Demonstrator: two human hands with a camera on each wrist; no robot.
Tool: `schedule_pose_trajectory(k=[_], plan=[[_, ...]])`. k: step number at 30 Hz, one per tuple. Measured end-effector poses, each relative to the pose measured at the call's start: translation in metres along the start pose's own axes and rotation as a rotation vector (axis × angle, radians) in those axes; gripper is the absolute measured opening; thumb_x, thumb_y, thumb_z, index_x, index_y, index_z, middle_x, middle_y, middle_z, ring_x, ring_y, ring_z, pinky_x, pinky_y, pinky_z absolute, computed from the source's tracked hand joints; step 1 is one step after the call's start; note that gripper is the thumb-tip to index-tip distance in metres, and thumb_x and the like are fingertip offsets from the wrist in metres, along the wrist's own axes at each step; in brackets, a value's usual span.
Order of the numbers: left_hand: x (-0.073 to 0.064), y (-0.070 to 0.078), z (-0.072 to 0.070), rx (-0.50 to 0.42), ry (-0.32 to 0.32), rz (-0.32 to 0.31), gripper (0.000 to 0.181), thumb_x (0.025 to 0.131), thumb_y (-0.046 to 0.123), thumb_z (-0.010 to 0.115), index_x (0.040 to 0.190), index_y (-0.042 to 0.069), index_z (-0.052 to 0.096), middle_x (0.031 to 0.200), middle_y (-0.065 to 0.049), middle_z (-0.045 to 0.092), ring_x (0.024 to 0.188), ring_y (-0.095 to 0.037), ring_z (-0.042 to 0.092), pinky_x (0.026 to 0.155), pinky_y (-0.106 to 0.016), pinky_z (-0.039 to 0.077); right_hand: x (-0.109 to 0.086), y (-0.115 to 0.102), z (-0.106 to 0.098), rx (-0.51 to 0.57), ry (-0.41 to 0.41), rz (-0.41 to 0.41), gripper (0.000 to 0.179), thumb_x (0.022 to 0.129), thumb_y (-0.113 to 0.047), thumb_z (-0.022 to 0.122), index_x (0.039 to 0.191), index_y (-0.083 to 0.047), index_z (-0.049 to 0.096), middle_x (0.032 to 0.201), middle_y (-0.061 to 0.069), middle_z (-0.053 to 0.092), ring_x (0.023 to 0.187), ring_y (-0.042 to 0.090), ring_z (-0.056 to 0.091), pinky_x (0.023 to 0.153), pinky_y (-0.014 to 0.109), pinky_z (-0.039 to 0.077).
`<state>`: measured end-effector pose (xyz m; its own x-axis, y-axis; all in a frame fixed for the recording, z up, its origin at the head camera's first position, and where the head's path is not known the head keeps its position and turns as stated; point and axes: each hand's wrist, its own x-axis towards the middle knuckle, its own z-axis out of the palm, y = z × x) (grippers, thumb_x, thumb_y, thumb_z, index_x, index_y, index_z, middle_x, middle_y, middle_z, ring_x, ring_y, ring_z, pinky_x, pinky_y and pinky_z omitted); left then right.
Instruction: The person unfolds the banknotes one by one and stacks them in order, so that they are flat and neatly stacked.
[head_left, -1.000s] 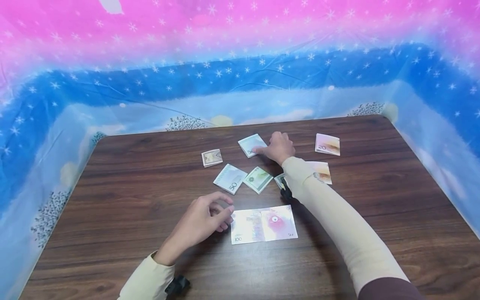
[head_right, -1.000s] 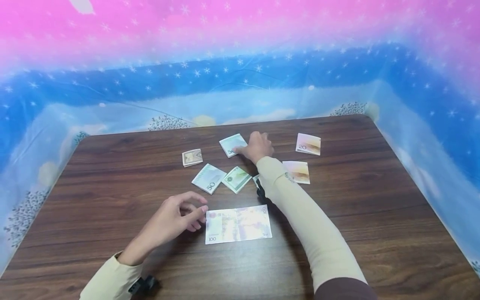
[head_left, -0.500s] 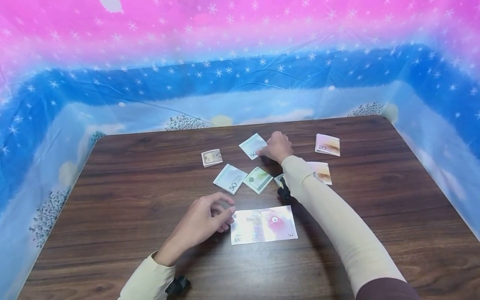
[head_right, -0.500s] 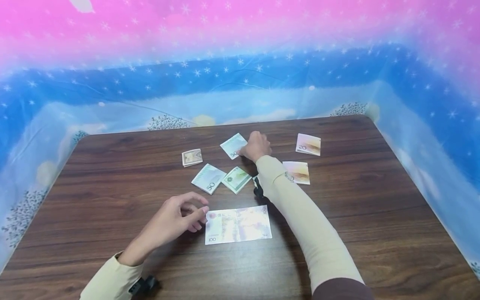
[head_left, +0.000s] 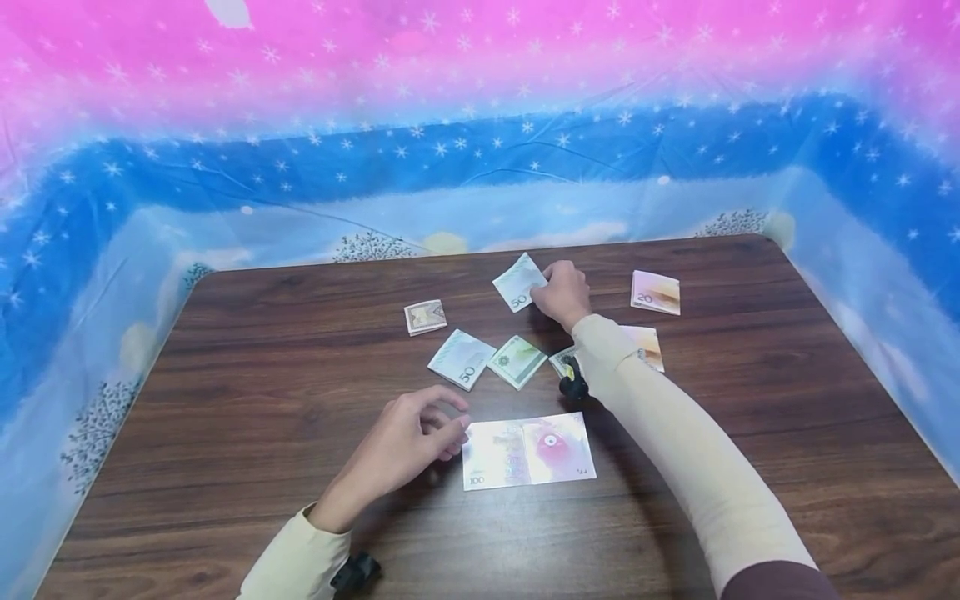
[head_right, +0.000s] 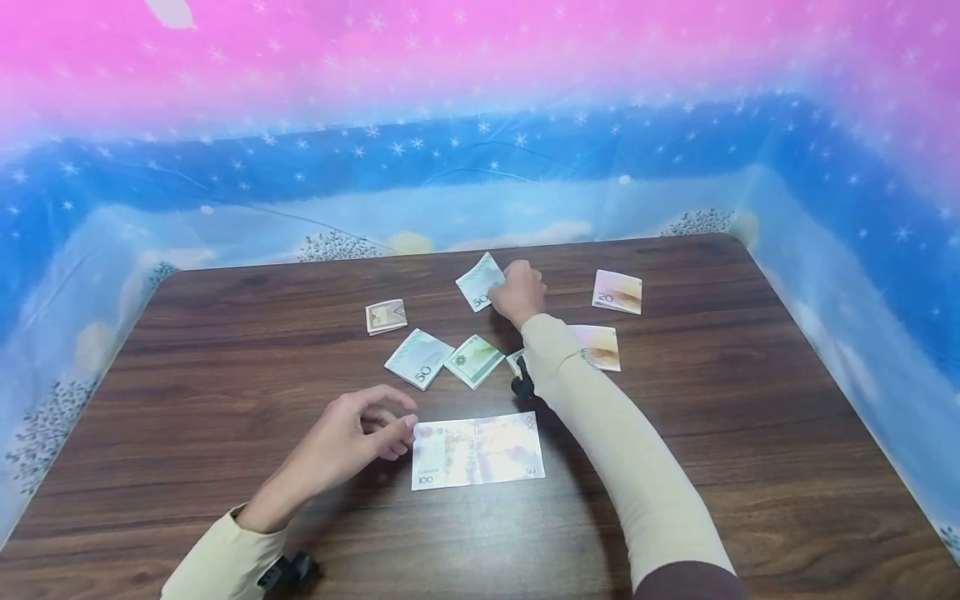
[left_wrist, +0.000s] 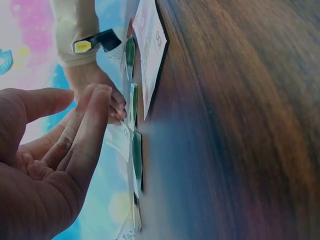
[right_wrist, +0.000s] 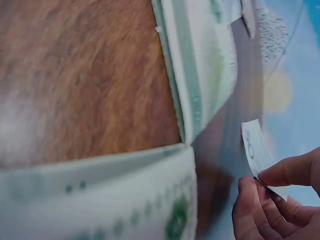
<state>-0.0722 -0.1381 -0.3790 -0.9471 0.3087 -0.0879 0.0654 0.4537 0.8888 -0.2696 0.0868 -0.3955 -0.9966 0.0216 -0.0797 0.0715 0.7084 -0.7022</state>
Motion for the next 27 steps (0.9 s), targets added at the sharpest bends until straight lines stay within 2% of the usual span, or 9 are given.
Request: schedule_pose_trajectory(k=[5, 8, 11, 15, 20, 27], plan=[[0.0, 0.001, 0.0, -0.075, 0.0, -0.022, 0.02, 0.098, 0.008, 0.067, 0.115, -0.003, 0.065, 0.084, -0.014, 0.074, 0.066, -0.028, 0.071, 0.057, -0.034, 0.061, -0.007, 0.001, -0.012, 0.079, -0.042, 0.006, 0.024, 0.093, -0.008, 0.062, 0.114, 0.005, 0.066, 0.104, 0.019, 0.071, 0.083, 0.026, 0.071, 0.065, 0.03, 0.056], [0.0, 0.001, 0.0, -0.128, -0.005, -0.029, 0.023, 0.098, 0.006, 0.066, 0.117, -0.005, 0.063, 0.086, -0.018, 0.074, 0.066, -0.031, 0.072, 0.059, -0.033, 0.062, -0.011, 0.001, -0.019, 0.088, -0.061, 0.0, 0.026, 0.092, -0.006, 0.062, 0.115, 0.005, 0.064, 0.102, 0.019, 0.071, 0.081, 0.023, 0.073, 0.064, 0.025, 0.057], [0.001, 0.001, 0.001, -0.111, 0.01, -0.02, 0.025, 0.097, 0.007, 0.068, 0.119, -0.004, 0.064, 0.088, -0.018, 0.075, 0.068, -0.03, 0.073, 0.061, -0.036, 0.062, -0.019, 0.0, -0.025, 0.109, -0.085, -0.007, 0.027, 0.091, -0.006, 0.061, 0.116, 0.006, 0.062, 0.103, 0.02, 0.07, 0.082, 0.024, 0.075, 0.068, 0.027, 0.06], [0.002, 0.001, 0.002, -0.106, 0.038, -0.021, 0.027, 0.096, 0.005, 0.068, 0.121, -0.004, 0.065, 0.093, -0.018, 0.075, 0.073, -0.029, 0.074, 0.066, -0.036, 0.063, -0.031, 0.0, -0.032, 0.203, -0.117, -0.019, 0.026, 0.091, -0.004, 0.061, 0.113, 0.008, 0.06, 0.1, 0.021, 0.069, 0.076, 0.023, 0.075, 0.074, 0.035, 0.063], [0.005, 0.001, 0.004, -0.162, 0.06, -0.018, 0.031, 0.095, 0.004, 0.068, 0.124, -0.006, 0.064, 0.101, -0.022, 0.074, 0.084, -0.032, 0.075, 0.075, -0.033, 0.062, -0.051, 0.001, -0.04, 0.341, -0.156, -0.035, 0.023, 0.088, 0.002, 0.061, 0.11, 0.01, 0.057, 0.094, 0.02, 0.068, 0.068, 0.019, 0.072, 0.075, 0.039, 0.063], [0.009, 0.001, 0.009, -0.251, 0.115, -0.033, 0.036, 0.095, 0.006, 0.069, 0.129, -0.004, 0.064, 0.115, -0.024, 0.071, 0.103, -0.033, 0.072, 0.087, -0.031, 0.059, -0.082, 0.005, -0.048, 0.436, -0.249, -0.015, 0.023, 0.092, 0.004, 0.063, 0.111, 0.011, 0.054, 0.092, 0.022, 0.071, 0.074, 0.024, 0.075, 0.08, 0.043, 0.062]])
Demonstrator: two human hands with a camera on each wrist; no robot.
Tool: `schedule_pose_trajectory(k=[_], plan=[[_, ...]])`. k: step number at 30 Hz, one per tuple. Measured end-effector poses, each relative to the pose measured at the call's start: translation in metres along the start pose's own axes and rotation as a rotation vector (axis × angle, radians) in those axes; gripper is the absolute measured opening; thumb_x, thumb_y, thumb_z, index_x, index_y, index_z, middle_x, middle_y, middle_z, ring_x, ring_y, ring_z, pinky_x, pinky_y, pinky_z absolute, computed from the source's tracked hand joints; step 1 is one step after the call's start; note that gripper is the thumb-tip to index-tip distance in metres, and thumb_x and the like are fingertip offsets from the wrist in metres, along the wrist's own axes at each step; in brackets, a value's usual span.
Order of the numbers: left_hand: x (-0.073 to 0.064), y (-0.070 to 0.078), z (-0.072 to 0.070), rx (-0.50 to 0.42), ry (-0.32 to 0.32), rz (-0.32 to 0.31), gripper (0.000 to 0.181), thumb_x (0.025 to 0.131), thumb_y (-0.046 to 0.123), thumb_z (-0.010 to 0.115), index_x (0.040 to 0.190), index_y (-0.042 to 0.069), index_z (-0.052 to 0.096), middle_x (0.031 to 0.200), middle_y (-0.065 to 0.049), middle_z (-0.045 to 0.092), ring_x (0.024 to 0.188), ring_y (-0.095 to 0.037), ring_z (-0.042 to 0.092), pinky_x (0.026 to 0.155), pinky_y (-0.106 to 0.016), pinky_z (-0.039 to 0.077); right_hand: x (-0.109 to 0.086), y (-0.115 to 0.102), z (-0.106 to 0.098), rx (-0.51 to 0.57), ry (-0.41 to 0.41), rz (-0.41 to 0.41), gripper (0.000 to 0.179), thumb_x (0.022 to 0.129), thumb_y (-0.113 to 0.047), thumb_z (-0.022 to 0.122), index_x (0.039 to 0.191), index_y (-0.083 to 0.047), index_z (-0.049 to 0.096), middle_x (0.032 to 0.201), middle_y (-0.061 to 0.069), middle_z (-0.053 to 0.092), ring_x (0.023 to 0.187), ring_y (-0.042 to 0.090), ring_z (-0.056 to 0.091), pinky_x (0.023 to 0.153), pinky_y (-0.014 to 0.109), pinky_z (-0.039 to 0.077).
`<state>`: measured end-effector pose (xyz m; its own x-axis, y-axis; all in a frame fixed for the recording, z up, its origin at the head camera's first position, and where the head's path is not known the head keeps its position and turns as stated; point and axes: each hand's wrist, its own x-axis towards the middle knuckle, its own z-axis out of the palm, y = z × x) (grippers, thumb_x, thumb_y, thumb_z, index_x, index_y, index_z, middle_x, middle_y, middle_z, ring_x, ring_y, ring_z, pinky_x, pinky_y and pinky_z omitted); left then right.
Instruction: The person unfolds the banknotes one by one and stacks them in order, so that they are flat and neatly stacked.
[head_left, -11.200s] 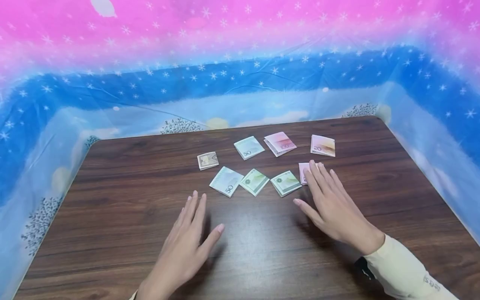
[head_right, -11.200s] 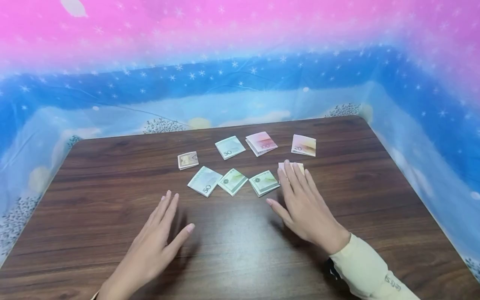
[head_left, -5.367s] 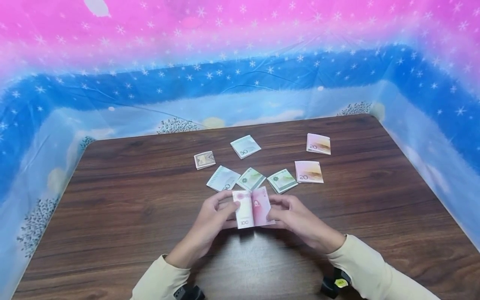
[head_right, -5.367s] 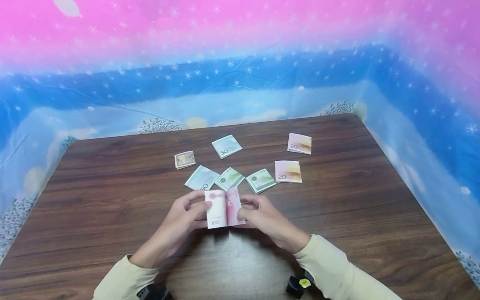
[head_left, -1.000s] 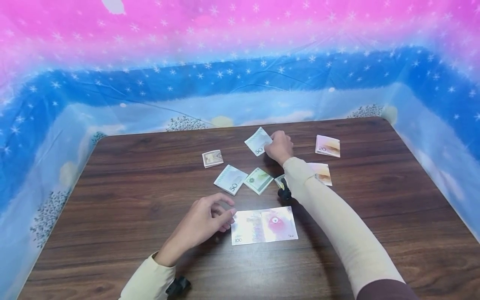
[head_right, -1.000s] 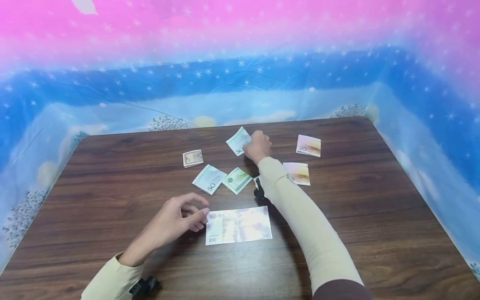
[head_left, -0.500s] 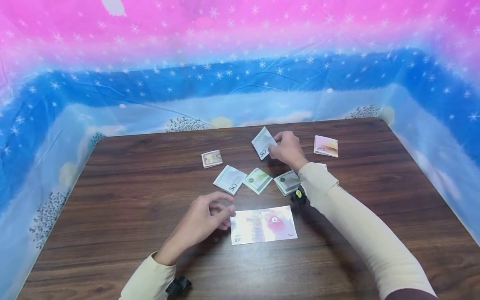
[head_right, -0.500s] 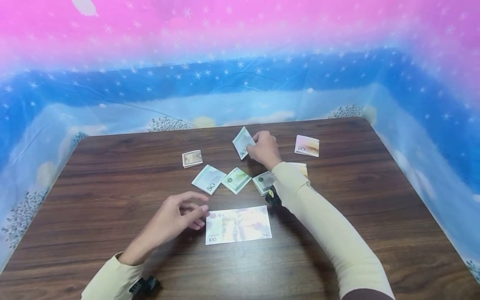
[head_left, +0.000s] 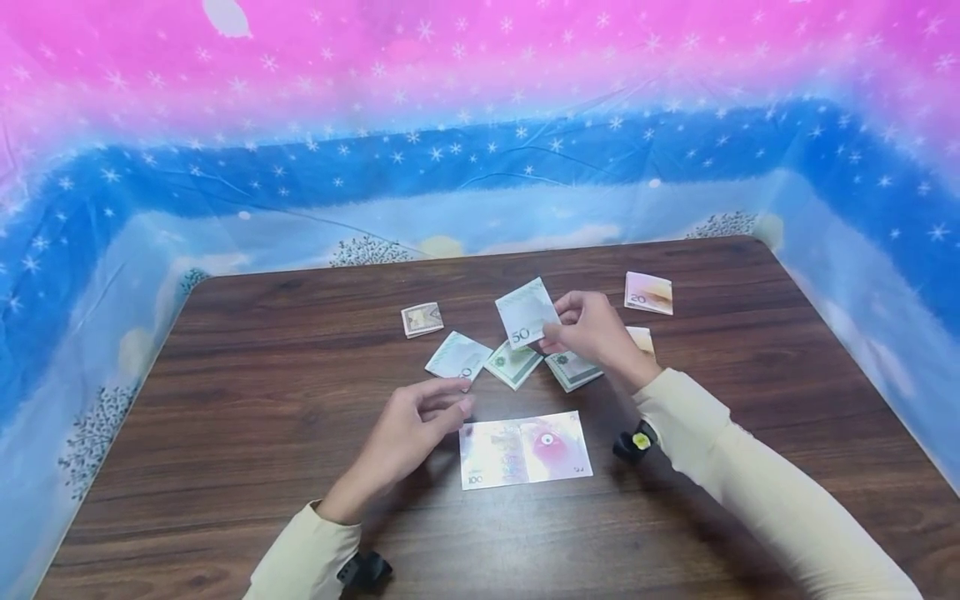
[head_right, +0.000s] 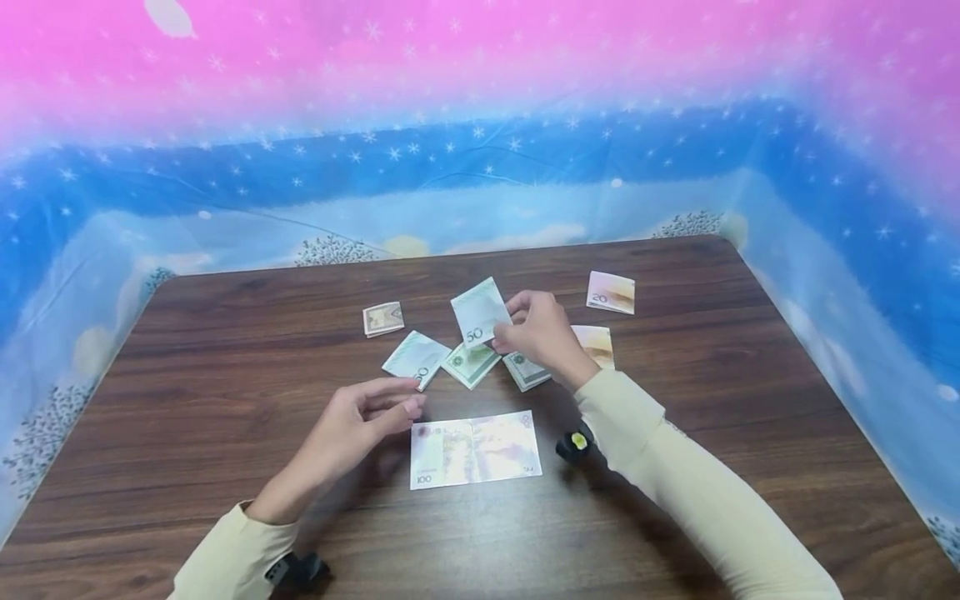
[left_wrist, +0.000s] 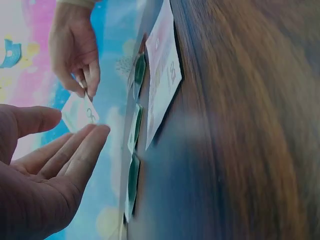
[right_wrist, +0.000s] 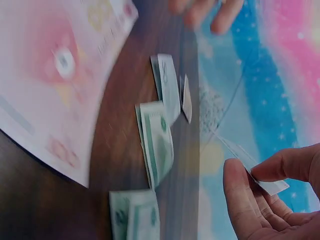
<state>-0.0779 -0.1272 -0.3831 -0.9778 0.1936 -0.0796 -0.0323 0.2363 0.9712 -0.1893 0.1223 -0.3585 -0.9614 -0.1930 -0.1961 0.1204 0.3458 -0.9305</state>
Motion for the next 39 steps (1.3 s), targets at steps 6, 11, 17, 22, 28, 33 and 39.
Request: schedule_pose_trajectory(k=[6, 11, 17, 22, 28, 33, 39], plan=[[0.003, -0.002, 0.009, -0.16, 0.048, -0.084, 0.048, 0.094, 0.001, 0.067, 0.141, -0.003, 0.055, 0.129, -0.024, 0.065, 0.116, -0.034, 0.066, 0.099, -0.036, 0.054, -0.028, 0.014, 0.005, 0.13, -0.049, -0.004, 0.019, 0.092, 0.007, 0.062, 0.107, 0.012, 0.053, 0.09, 0.024, 0.072, 0.075, 0.028, 0.075, 0.079, 0.042, 0.062], [0.005, -0.004, 0.016, -0.274, 0.04, -0.148, 0.053, 0.096, 0.005, 0.066, 0.146, -0.004, 0.048, 0.136, -0.024, 0.06, 0.12, -0.034, 0.063, 0.101, -0.041, 0.053, -0.047, 0.025, 0.013, 0.219, -0.1, 0.038, 0.02, 0.093, 0.007, 0.063, 0.107, 0.011, 0.05, 0.089, 0.023, 0.072, 0.073, 0.024, 0.074, 0.078, 0.04, 0.062], [0.01, -0.006, 0.024, -0.425, 0.07, -0.219, 0.041, 0.098, 0.003, 0.065, 0.136, -0.009, 0.056, 0.125, -0.027, 0.066, 0.106, -0.027, 0.07, 0.093, -0.037, 0.058, -0.063, 0.031, 0.022, 0.273, -0.17, 0.04, 0.019, 0.092, 0.006, 0.064, 0.105, 0.01, 0.051, 0.082, 0.018, 0.073, 0.072, 0.025, 0.075, 0.079, 0.043, 0.062], [0.01, -0.007, 0.028, -0.484, 0.096, -0.232, 0.044, 0.097, 0.004, 0.066, 0.134, -0.016, 0.053, 0.123, -0.029, 0.064, 0.1, -0.023, 0.07, 0.089, -0.034, 0.059, -0.07, 0.033, 0.028, 0.354, -0.24, 0.054, 0.017, 0.092, 0.006, 0.063, 0.103, 0.007, 0.05, 0.082, 0.017, 0.073, 0.073, 0.023, 0.074, 0.078, 0.042, 0.062], [0.01, -0.004, 0.031, -0.502, 0.136, -0.244, 0.037, 0.095, 0.002, 0.067, 0.125, -0.017, 0.056, 0.108, -0.022, 0.071, 0.091, -0.02, 0.072, 0.084, -0.032, 0.06, -0.075, 0.032, 0.032, 0.404, -0.279, 0.091, 0.021, 0.093, 0.006, 0.062, 0.107, 0.007, 0.047, 0.083, 0.014, 0.071, 0.073, 0.019, 0.073, 0.078, 0.037, 0.063], [0.009, 0.0, 0.031, -0.411, 0.183, -0.223, 0.031, 0.093, 0.001, 0.07, 0.118, -0.016, 0.063, 0.104, -0.026, 0.072, 0.082, -0.018, 0.073, 0.072, -0.028, 0.062, -0.077, 0.031, 0.034, 0.301, -0.161, -0.002, 0.033, 0.088, 0.006, 0.069, 0.116, 0.01, 0.051, 0.096, 0.018, 0.069, 0.08, 0.02, 0.071, 0.078, 0.037, 0.063], [0.007, 0.005, 0.031, -0.362, 0.192, -0.207, 0.03, 0.092, 0.0, 0.07, 0.117, -0.016, 0.064, 0.105, -0.03, 0.071, 0.08, -0.02, 0.074, 0.07, -0.027, 0.062, -0.08, 0.029, 0.036, 0.121, -0.103, -0.136, 0.033, 0.087, 0.001, 0.073, 0.116, 0.011, 0.062, 0.107, 0.022, 0.07, 0.093, 0.027, 0.072, 0.079, 0.038, 0.062]])
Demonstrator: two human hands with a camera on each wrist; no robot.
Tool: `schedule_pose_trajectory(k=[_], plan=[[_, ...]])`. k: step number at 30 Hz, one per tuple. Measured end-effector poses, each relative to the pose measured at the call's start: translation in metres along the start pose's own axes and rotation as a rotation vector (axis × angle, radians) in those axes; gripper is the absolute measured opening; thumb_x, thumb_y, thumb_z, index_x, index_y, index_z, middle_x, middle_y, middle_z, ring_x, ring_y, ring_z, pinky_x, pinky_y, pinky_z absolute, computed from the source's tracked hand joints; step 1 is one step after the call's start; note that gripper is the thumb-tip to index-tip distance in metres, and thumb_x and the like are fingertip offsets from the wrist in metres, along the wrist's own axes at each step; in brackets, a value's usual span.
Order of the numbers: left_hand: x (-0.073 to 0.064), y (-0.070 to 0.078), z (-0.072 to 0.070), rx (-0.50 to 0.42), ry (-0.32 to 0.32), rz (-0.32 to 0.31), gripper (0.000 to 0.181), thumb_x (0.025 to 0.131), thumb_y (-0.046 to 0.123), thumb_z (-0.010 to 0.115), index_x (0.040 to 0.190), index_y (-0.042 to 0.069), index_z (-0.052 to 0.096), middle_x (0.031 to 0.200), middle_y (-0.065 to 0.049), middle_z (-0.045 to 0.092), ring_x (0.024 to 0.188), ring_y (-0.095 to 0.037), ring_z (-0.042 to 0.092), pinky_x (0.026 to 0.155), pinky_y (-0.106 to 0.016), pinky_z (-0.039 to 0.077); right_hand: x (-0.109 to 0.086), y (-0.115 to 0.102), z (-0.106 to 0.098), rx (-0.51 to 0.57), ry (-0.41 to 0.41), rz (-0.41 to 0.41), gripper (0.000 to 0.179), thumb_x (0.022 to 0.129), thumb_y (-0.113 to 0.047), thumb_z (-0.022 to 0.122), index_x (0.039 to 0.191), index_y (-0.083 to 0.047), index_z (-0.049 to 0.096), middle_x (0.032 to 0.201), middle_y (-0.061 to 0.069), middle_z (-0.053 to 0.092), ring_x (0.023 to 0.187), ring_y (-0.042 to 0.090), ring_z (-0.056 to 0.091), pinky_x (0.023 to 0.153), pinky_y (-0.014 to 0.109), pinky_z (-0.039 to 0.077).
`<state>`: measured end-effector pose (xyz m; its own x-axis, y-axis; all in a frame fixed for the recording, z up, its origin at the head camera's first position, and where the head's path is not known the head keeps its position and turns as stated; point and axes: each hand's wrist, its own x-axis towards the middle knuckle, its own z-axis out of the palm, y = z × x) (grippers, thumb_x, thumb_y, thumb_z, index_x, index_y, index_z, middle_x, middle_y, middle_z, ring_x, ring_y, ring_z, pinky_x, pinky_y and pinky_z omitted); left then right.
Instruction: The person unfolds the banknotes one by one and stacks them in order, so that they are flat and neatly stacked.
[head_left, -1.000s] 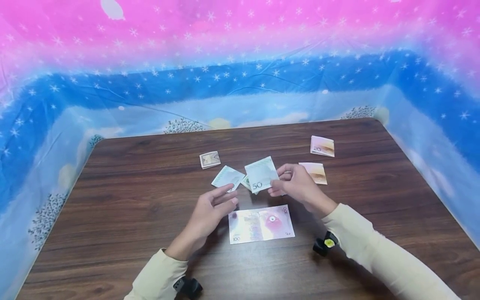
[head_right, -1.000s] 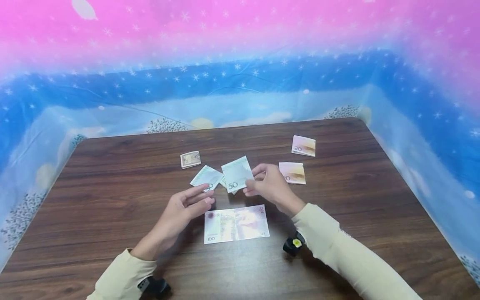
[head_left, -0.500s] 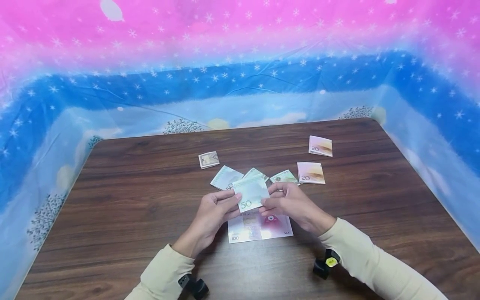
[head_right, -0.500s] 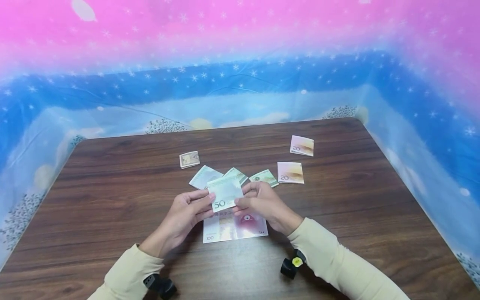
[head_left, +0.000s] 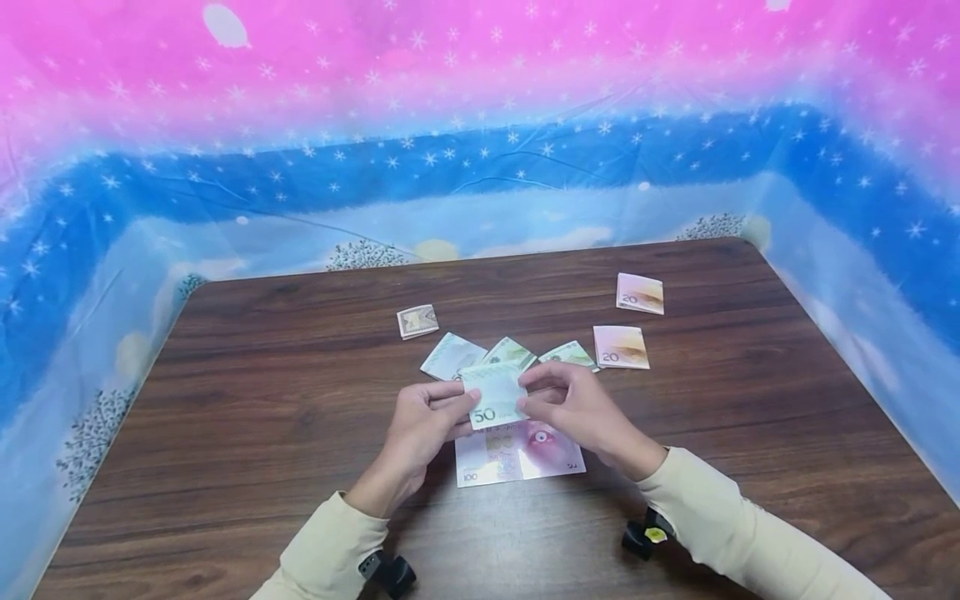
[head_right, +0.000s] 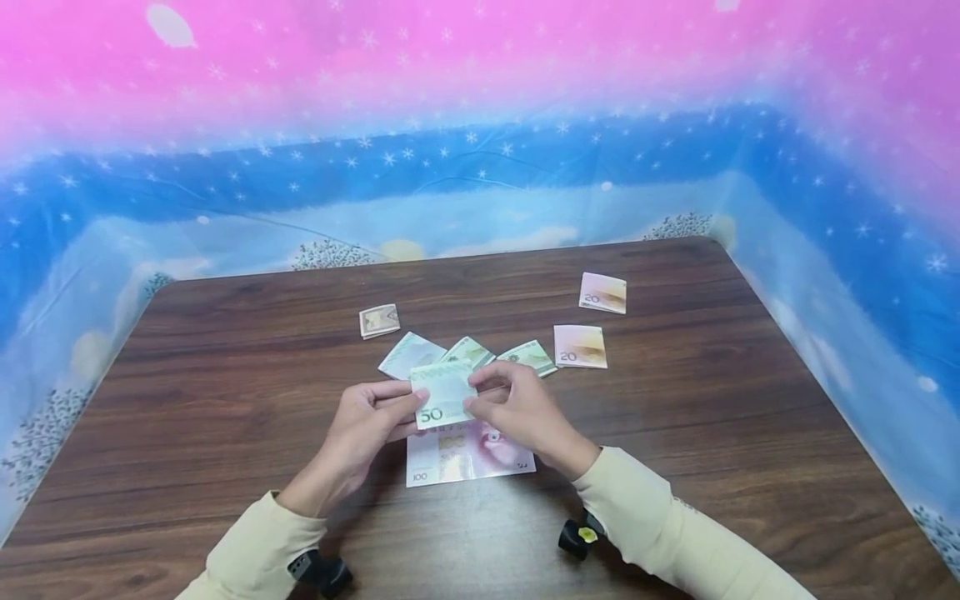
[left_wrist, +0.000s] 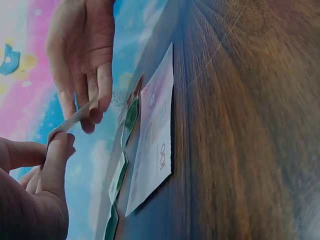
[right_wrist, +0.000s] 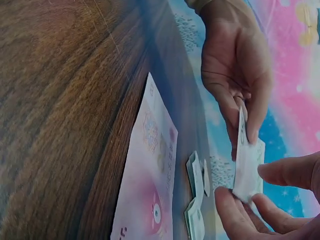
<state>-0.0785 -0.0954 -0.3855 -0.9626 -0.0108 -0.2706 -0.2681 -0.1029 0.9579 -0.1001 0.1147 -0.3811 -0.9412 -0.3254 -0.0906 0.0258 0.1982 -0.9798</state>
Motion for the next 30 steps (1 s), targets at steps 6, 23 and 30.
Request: schedule_pose_trajectory(k=[6, 23, 30], plan=[[-0.005, 0.002, 0.003, -0.048, -0.062, 0.015, 0.032, 0.093, -0.001, 0.069, 0.12, -0.017, 0.062, 0.11, -0.032, 0.069, 0.09, -0.03, 0.074, 0.08, -0.034, 0.061, -0.002, -0.001, 0.004, -0.004, -0.036, 0.031, 0.042, 0.088, -0.008, 0.078, 0.123, 0.01, 0.062, 0.109, 0.023, 0.072, 0.097, 0.029, 0.073, 0.08, 0.046, 0.062], [-0.001, 0.0, 0.006, -0.039, -0.19, 0.014, 0.031, 0.09, 0.015, 0.078, 0.111, -0.002, 0.065, 0.111, -0.022, 0.071, 0.099, -0.025, 0.071, 0.089, -0.035, 0.059, -0.006, -0.004, 0.014, 0.06, -0.136, 0.093, 0.063, 0.087, -0.031, 0.082, 0.134, 0.003, 0.059, 0.136, 0.017, 0.059, 0.119, 0.032, 0.064, 0.098, 0.038, 0.055], [0.0, 0.0, 0.003, 0.003, -0.168, 0.038, 0.027, 0.086, 0.014, 0.081, 0.106, 0.001, 0.07, 0.102, -0.012, 0.075, 0.099, -0.02, 0.07, 0.088, -0.033, 0.058, -0.006, -0.006, 0.016, 0.082, -0.163, 0.093, 0.06, 0.088, -0.024, 0.082, 0.135, 0.005, 0.059, 0.134, 0.018, 0.061, 0.116, 0.03, 0.066, 0.098, 0.036, 0.054]])
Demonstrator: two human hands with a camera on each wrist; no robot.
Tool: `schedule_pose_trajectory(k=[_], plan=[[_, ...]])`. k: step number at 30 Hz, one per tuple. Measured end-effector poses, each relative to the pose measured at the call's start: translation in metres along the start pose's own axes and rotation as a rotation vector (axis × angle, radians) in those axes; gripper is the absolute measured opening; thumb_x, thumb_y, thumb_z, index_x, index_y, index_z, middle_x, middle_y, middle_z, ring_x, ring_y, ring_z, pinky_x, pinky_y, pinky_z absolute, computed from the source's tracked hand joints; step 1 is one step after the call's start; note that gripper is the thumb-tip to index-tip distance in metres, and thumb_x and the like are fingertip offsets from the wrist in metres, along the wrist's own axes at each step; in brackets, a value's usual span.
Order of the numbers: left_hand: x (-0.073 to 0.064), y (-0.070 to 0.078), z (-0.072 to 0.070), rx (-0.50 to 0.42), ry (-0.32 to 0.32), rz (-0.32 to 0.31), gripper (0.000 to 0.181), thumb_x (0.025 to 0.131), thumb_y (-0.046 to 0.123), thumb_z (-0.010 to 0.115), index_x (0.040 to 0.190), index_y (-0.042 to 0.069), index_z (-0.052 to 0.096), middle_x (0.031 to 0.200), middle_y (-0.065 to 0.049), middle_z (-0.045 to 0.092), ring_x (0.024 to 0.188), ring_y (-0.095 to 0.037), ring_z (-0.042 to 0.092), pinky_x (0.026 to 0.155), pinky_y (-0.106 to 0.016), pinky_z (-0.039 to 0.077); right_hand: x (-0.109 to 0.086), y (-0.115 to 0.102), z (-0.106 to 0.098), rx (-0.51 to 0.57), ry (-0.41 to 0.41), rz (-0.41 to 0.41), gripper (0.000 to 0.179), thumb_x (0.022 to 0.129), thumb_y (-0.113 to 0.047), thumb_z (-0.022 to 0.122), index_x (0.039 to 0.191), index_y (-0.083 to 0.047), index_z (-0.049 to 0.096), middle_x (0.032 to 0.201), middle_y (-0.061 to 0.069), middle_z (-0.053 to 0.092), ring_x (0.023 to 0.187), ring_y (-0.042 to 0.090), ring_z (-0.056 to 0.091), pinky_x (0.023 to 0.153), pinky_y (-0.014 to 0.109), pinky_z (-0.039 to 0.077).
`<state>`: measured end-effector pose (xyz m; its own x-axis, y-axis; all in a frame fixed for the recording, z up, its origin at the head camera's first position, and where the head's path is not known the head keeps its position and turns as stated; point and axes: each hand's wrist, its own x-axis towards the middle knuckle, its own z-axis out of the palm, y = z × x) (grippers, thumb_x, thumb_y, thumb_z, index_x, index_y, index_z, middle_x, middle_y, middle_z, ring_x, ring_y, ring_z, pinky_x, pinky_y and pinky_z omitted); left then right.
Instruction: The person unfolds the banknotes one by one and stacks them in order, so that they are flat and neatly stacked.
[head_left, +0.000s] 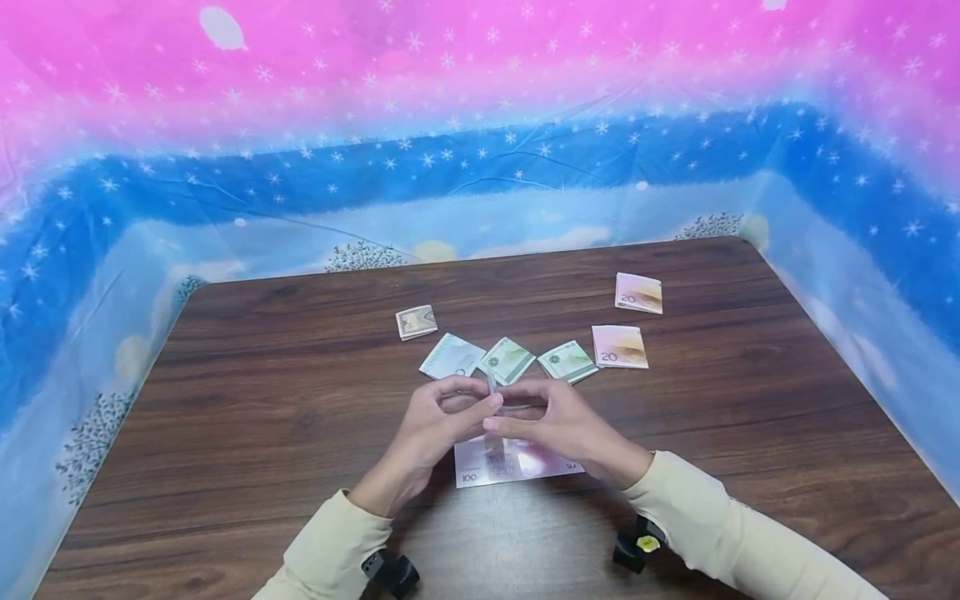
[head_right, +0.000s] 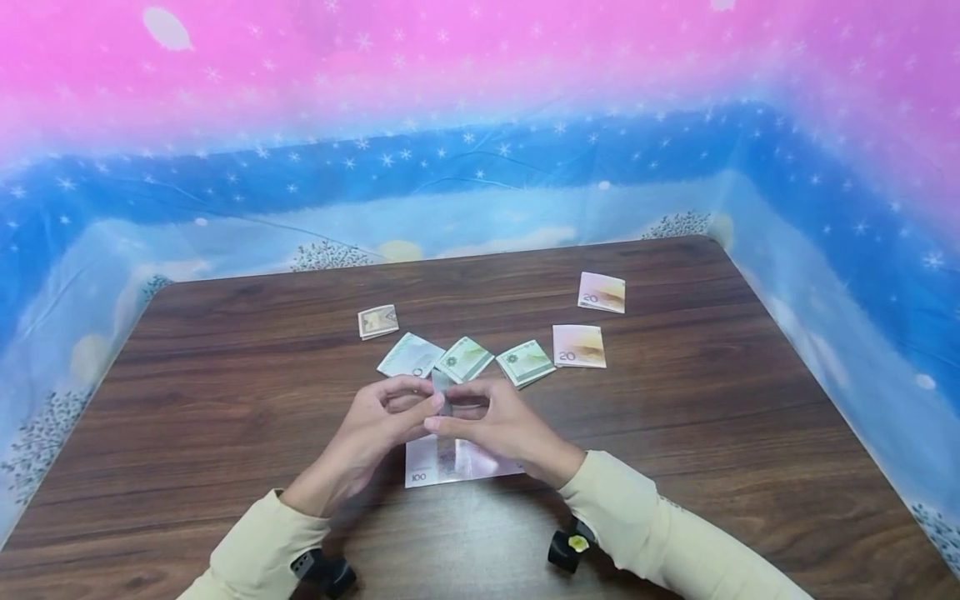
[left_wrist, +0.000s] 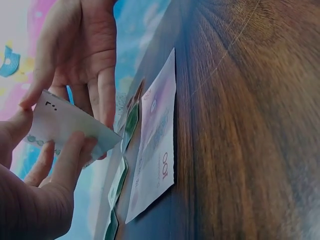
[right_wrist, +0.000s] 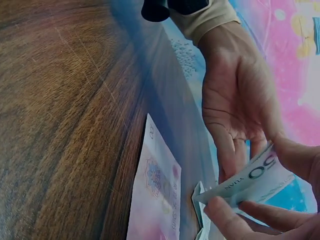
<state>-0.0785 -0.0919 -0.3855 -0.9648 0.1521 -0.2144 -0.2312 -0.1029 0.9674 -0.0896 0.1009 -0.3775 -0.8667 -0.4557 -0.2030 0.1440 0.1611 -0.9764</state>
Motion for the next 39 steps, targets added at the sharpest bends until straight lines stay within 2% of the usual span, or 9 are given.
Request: schedule_pose_trajectory(k=[5, 11, 17, 21, 24, 29, 33, 35, 39], plan=[[0.001, 0.0, -0.004, -0.04, -0.044, -0.018, 0.035, 0.089, 0.011, 0.077, 0.119, -0.003, 0.065, 0.112, -0.018, 0.072, 0.1, -0.023, 0.071, 0.091, -0.039, 0.059, -0.001, -0.004, -0.004, 0.021, -0.008, 0.036, 0.059, 0.089, -0.019, 0.079, 0.137, 0.007, 0.056, 0.133, 0.019, 0.063, 0.113, 0.027, 0.067, 0.096, 0.035, 0.056], [-0.002, 0.004, -0.006, -0.041, -0.066, -0.038, 0.045, 0.096, 0.005, 0.064, 0.138, -0.004, 0.052, 0.122, -0.024, 0.067, 0.099, -0.021, 0.069, 0.089, -0.039, 0.059, -0.005, -0.008, -0.013, 0.075, -0.028, 0.046, 0.054, 0.089, -0.004, 0.063, 0.139, 0.011, 0.05, 0.12, 0.019, 0.068, 0.097, 0.018, 0.065, 0.085, 0.034, 0.056], [-0.003, 0.007, -0.008, 0.008, 0.006, -0.033, 0.042, 0.094, -0.003, 0.063, 0.135, 0.0, 0.058, 0.117, -0.022, 0.069, 0.095, -0.022, 0.071, 0.08, -0.036, 0.062, -0.006, -0.01, -0.017, 0.1, 0.054, 0.086, 0.045, 0.092, 0.0, 0.059, 0.135, 0.011, 0.052, 0.114, 0.019, 0.07, 0.095, 0.019, 0.069, 0.091, 0.041, 0.058], [-0.006, 0.009, -0.01, 0.103, 0.084, -0.025, 0.04, 0.092, -0.004, 0.067, 0.131, 0.0, 0.062, 0.11, -0.02, 0.072, 0.087, -0.021, 0.072, 0.072, -0.029, 0.061, -0.005, -0.009, -0.021, 0.05, 0.129, 0.083, 0.038, 0.092, 0.002, 0.063, 0.128, 0.011, 0.055, 0.107, 0.018, 0.072, 0.089, 0.017, 0.071, 0.083, 0.031, 0.059], [-0.007, 0.009, -0.012, 0.166, 0.117, -0.015, 0.037, 0.09, -0.004, 0.069, 0.126, -0.002, 0.065, 0.105, -0.02, 0.074, 0.083, -0.021, 0.073, 0.068, -0.025, 0.06, -0.006, -0.007, -0.024, 0.032, 0.162, 0.084, 0.036, 0.091, 0.003, 0.066, 0.125, 0.011, 0.056, 0.105, 0.017, 0.073, 0.088, 0.017, 0.071, 0.079, 0.025, 0.058], [-0.007, 0.009, -0.016, 0.173, 0.131, -0.036, 0.036, 0.088, -0.004, 0.072, 0.124, -0.001, 0.066, 0.103, -0.018, 0.074, 0.081, -0.02, 0.073, 0.067, -0.025, 0.06, -0.004, -0.004, -0.028, 0.054, 0.153, 0.082, 0.038, 0.091, 0.004, 0.066, 0.126, 0.011, 0.054, 0.105, 0.018, 0.074, 0.089, 0.017, 0.072, 0.081, 0.026, 0.058], [-0.008, 0.009, -0.021, 0.202, 0.114, -0.039, 0.038, 0.087, -0.001, 0.074, 0.124, 0.0, 0.066, 0.102, -0.018, 0.075, 0.082, -0.02, 0.073, 0.068, -0.027, 0.059, -0.003, 0.0, -0.035, 0.026, 0.161, 0.073, 0.034, 0.089, 0.0, 0.071, 0.119, 0.009, 0.058, 0.098, 0.015, 0.075, 0.085, 0.016, 0.071, 0.078, 0.027, 0.058], [-0.008, 0.01, -0.025, 0.225, 0.089, -0.028, 0.038, 0.088, -0.001, 0.074, 0.124, -0.001, 0.065, 0.1, -0.018, 0.075, 0.079, -0.021, 0.073, 0.067, -0.032, 0.061, -0.003, 0.002, -0.041, -0.017, 0.169, 0.069, 0.029, 0.088, -0.001, 0.074, 0.112, 0.006, 0.06, 0.093, 0.012, 0.075, 0.082, 0.015, 0.069, 0.074, 0.027, 0.057], [-0.009, 0.013, -0.031, 0.338, 0.015, -0.005, 0.039, 0.09, 0.0, 0.073, 0.126, -0.005, 0.061, 0.086, -0.017, 0.073, 0.062, -0.022, 0.07, 0.06, -0.043, 0.063, -0.005, 0.004, -0.049, -0.129, 0.184, 0.059, 0.025, 0.083, -0.002, 0.078, 0.1, 0.002, 0.06, 0.073, 0.002, 0.061, 0.068, 0.011, 0.055, 0.06, 0.022, 0.046]])
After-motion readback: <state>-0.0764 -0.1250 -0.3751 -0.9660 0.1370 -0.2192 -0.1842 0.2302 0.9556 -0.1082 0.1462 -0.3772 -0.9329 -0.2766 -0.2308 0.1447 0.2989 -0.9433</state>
